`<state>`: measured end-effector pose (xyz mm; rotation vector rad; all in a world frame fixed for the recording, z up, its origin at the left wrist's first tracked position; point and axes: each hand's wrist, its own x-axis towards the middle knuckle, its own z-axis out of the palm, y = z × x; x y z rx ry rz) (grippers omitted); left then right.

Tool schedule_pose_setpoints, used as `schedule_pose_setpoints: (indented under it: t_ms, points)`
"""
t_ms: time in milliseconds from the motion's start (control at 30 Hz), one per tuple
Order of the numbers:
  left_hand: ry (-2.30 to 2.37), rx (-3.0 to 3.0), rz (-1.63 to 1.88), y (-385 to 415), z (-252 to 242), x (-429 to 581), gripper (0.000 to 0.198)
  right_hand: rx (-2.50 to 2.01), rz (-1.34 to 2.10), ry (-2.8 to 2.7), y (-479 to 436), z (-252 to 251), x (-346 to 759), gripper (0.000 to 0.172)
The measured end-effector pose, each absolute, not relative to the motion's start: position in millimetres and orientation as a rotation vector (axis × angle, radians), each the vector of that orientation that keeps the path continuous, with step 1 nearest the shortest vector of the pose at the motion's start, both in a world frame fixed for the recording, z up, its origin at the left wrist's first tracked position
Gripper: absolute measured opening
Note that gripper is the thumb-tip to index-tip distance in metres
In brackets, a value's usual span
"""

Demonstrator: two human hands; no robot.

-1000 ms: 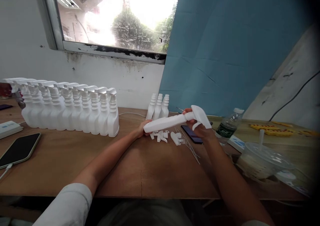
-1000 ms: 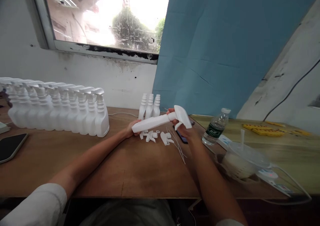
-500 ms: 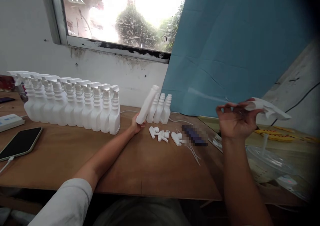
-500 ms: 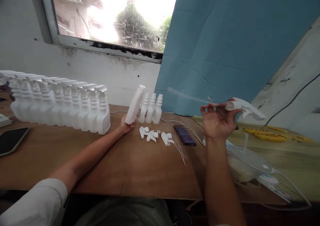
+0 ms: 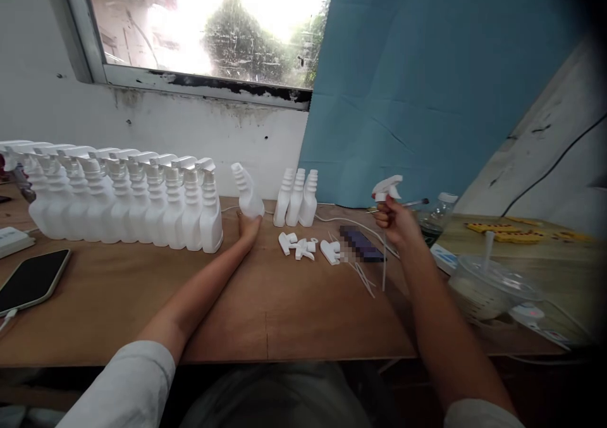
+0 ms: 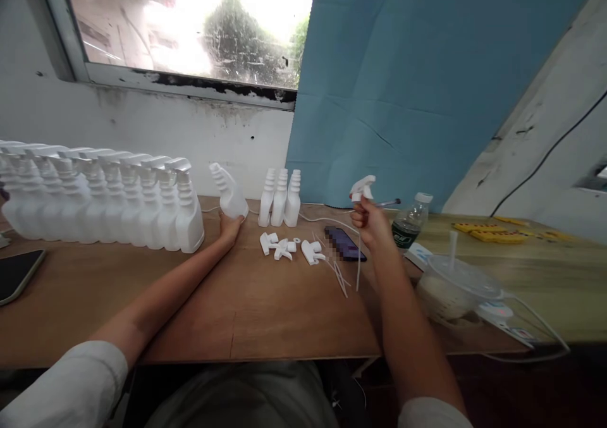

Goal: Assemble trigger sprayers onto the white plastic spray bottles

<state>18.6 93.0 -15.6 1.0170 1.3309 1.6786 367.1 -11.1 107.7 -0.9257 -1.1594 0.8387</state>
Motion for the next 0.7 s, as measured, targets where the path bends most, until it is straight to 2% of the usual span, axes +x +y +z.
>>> schedule_pose_setpoints:
  t_ms: [233, 333, 533, 700]
  points:
    - [1.627, 1.299, 1.425, 95.5, -14.6, 31.2, 0.034, -1.065, 0.869, -1.016, 10.0, 77.3, 345.5, 0.034]
    - [1.687, 1.333, 1.377, 98.5, -14.6, 37.8, 0.035, -1.131, 0.875, -1.011, 14.9, 65.2, 339.8, 0.032]
    - [1.616, 1.363, 1.398, 102.1, -19.1, 43.2, 0.034, -1.198, 0.861, -1.077, 25.0, 44.9, 337.3, 0.033]
    - [1.493, 1.354, 1.446, 103.2, -20.1, 43.5, 0.031, -1.225, 0.742, -1.124, 39.9, 28.0, 337.9, 0.041]
